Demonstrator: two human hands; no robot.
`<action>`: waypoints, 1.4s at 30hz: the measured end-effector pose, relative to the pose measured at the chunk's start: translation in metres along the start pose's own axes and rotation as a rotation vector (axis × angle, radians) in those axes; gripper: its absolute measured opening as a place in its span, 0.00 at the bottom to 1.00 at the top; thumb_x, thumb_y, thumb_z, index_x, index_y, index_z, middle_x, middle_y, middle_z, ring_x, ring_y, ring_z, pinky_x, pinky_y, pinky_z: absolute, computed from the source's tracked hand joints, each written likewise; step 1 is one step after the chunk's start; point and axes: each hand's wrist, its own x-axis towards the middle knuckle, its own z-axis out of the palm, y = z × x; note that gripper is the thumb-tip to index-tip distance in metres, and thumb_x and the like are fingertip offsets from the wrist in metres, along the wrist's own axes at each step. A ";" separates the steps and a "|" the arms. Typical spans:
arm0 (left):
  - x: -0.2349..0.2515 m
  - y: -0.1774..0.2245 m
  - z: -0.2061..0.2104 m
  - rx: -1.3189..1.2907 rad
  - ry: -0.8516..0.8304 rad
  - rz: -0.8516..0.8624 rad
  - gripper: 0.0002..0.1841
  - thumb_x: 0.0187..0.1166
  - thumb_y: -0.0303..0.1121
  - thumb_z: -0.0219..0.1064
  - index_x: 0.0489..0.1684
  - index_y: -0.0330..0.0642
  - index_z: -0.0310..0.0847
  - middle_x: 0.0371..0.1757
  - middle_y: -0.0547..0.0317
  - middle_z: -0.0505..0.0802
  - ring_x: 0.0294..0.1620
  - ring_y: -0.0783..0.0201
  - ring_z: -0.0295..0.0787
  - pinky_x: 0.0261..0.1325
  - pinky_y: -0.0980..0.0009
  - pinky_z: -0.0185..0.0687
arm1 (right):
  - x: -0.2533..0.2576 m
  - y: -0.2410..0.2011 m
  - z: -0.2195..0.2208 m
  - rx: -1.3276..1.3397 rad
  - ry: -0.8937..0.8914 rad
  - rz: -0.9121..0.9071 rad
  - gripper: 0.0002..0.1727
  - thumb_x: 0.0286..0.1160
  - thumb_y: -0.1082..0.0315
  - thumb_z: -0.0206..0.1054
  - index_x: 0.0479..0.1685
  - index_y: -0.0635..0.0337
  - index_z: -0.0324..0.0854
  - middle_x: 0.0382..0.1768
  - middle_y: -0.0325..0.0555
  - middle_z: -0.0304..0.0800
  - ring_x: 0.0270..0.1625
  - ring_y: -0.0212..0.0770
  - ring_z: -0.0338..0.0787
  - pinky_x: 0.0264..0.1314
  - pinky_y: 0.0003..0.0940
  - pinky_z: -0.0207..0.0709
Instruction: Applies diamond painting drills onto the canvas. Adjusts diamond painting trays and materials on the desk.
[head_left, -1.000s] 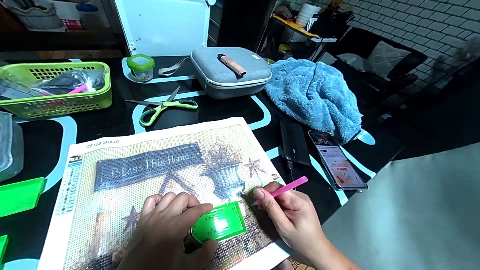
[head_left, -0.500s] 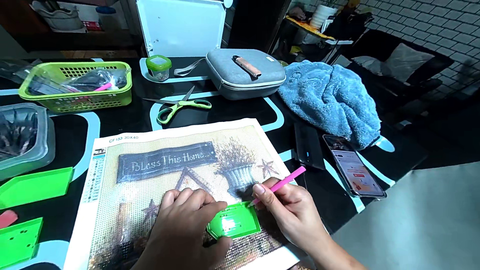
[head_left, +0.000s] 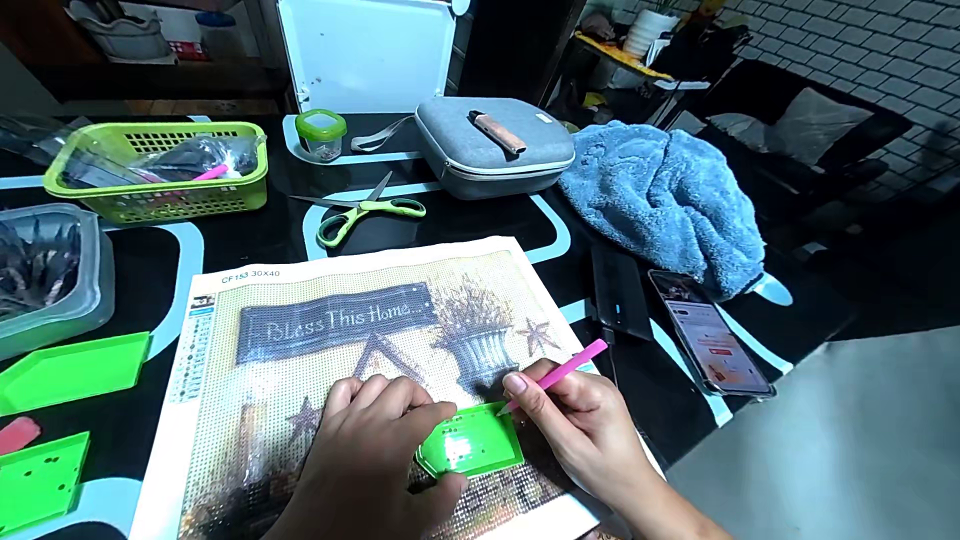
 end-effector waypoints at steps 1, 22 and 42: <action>0.000 0.000 0.000 0.004 0.003 0.002 0.23 0.63 0.62 0.68 0.50 0.64 0.95 0.40 0.70 0.92 0.39 0.67 0.84 0.52 0.57 0.68 | 0.000 0.000 0.000 -0.003 -0.002 -0.001 0.17 0.89 0.61 0.61 0.32 0.59 0.86 0.26 0.34 0.88 0.31 0.22 0.87 0.35 0.17 0.82; 0.002 0.004 -0.011 -0.046 -0.110 -0.033 0.25 0.64 0.60 0.71 0.54 0.59 0.95 0.45 0.63 0.94 0.42 0.60 0.85 0.54 0.51 0.66 | -0.015 0.007 -0.021 0.097 0.182 0.172 0.15 0.88 0.62 0.60 0.33 0.53 0.86 0.25 0.29 0.89 0.24 0.18 0.83 0.26 0.12 0.76; 0.000 0.001 -0.008 -0.005 -0.053 0.004 0.25 0.65 0.63 0.68 0.52 0.61 0.95 0.42 0.66 0.93 0.40 0.63 0.83 0.52 0.55 0.66 | -0.016 0.009 -0.021 0.060 0.179 0.137 0.14 0.87 0.60 0.62 0.32 0.52 0.87 0.25 0.27 0.89 0.25 0.17 0.84 0.28 0.12 0.78</action>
